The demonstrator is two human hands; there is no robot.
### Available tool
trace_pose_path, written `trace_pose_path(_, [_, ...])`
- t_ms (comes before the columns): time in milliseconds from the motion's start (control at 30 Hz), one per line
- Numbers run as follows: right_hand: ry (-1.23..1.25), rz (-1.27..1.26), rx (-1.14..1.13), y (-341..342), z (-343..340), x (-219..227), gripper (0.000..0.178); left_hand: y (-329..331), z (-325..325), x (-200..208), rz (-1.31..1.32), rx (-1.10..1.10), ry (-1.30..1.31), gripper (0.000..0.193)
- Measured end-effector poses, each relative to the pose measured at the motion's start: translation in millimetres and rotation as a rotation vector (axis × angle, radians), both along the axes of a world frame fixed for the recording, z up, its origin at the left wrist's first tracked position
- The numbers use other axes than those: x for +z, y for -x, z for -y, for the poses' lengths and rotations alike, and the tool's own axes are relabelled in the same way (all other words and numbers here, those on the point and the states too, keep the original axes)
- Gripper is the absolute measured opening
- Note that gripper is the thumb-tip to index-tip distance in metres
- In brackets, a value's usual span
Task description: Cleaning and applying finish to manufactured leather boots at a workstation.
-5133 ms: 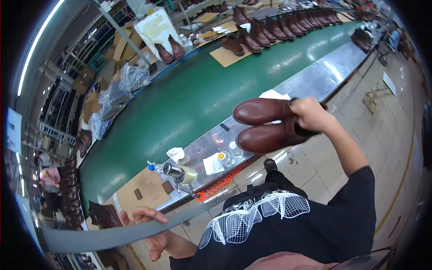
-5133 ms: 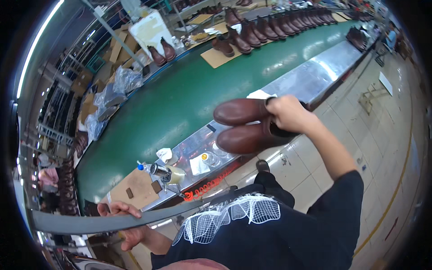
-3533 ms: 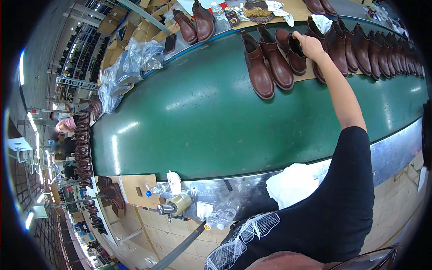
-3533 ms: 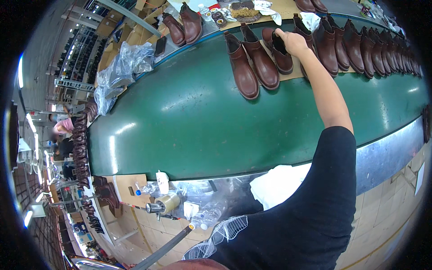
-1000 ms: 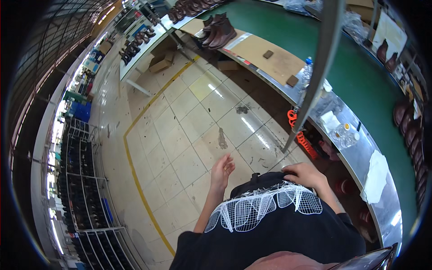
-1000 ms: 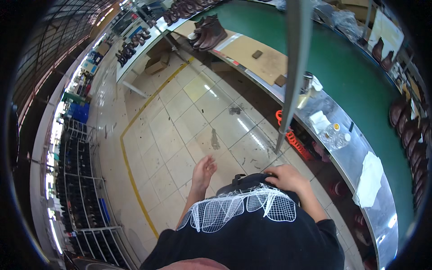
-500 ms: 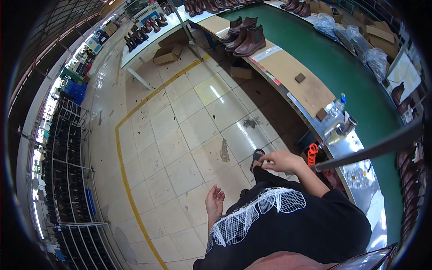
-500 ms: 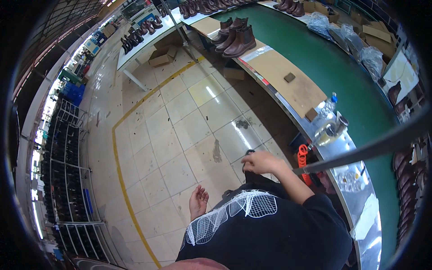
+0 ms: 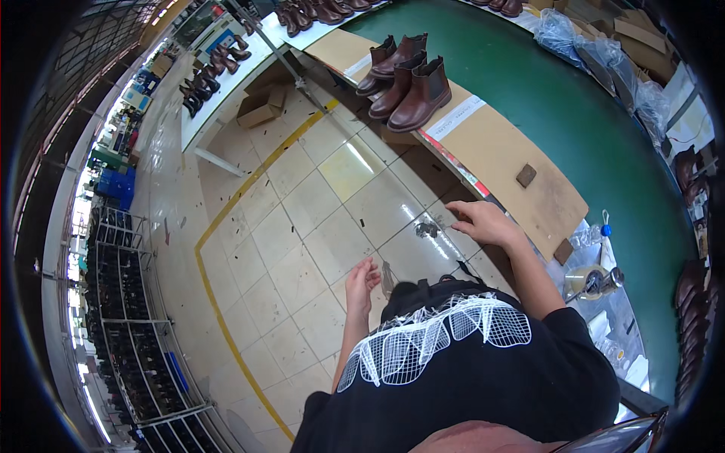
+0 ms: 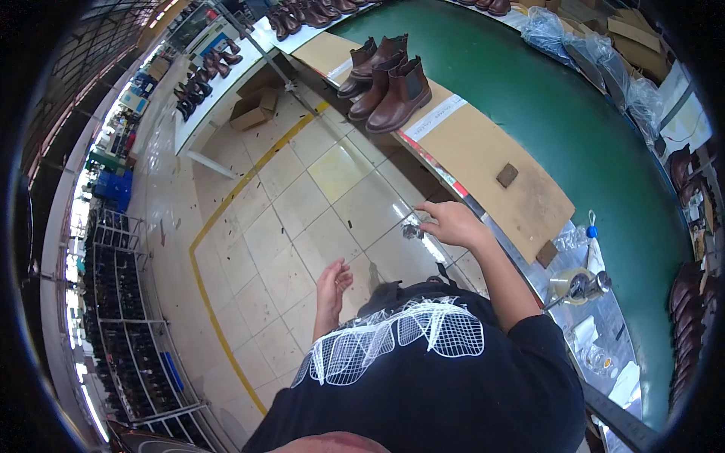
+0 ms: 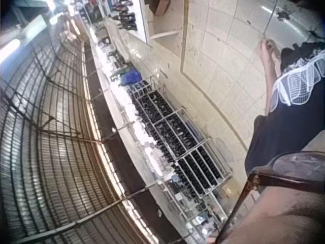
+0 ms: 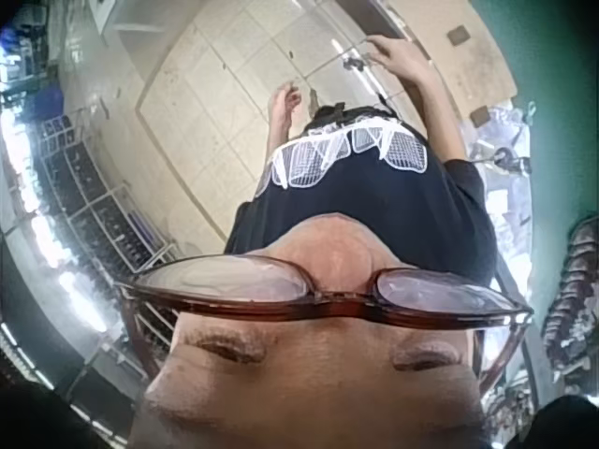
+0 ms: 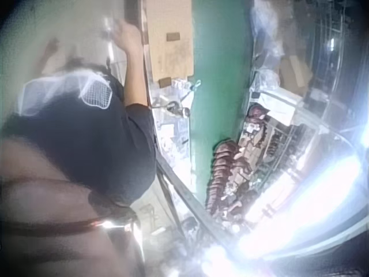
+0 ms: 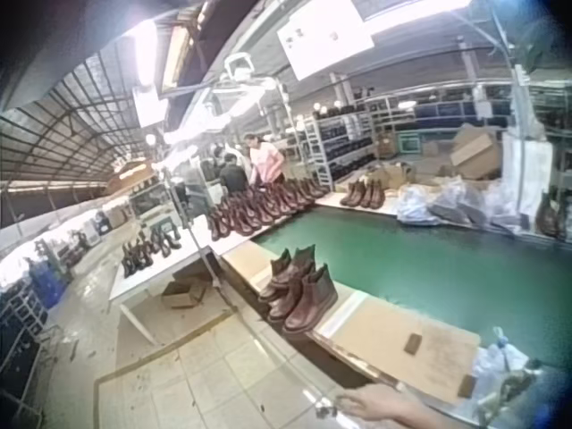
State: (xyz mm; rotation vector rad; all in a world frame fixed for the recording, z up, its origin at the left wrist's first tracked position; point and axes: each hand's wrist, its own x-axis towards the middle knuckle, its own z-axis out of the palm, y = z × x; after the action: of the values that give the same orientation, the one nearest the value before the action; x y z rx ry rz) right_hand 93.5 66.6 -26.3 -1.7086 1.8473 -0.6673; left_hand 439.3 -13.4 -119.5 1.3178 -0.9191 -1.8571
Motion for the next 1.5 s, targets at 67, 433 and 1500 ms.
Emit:
trace_pose_path(67, [-0.076, 0.014, 0.016, 17.6, 30.7, 3.0, 0.054, 22.0, 48.4, -0.8, 0.047, -0.052, 0.032, 0.03])
trace_pose_path(433, [0.198, -0.28, -0.402, 115.7, 305.7, 29.2, 0.072, 195.5, 373.2, -7.8, 0.06, -0.268, 0.217, 0.034])
trace_pose_path(1500, [-0.001, -0.037, -0.893, 214.1, 160.6, -21.7, 0.07, 345.2, 428.6, -77.5, 0.584, -0.207, 0.576, 0.042])
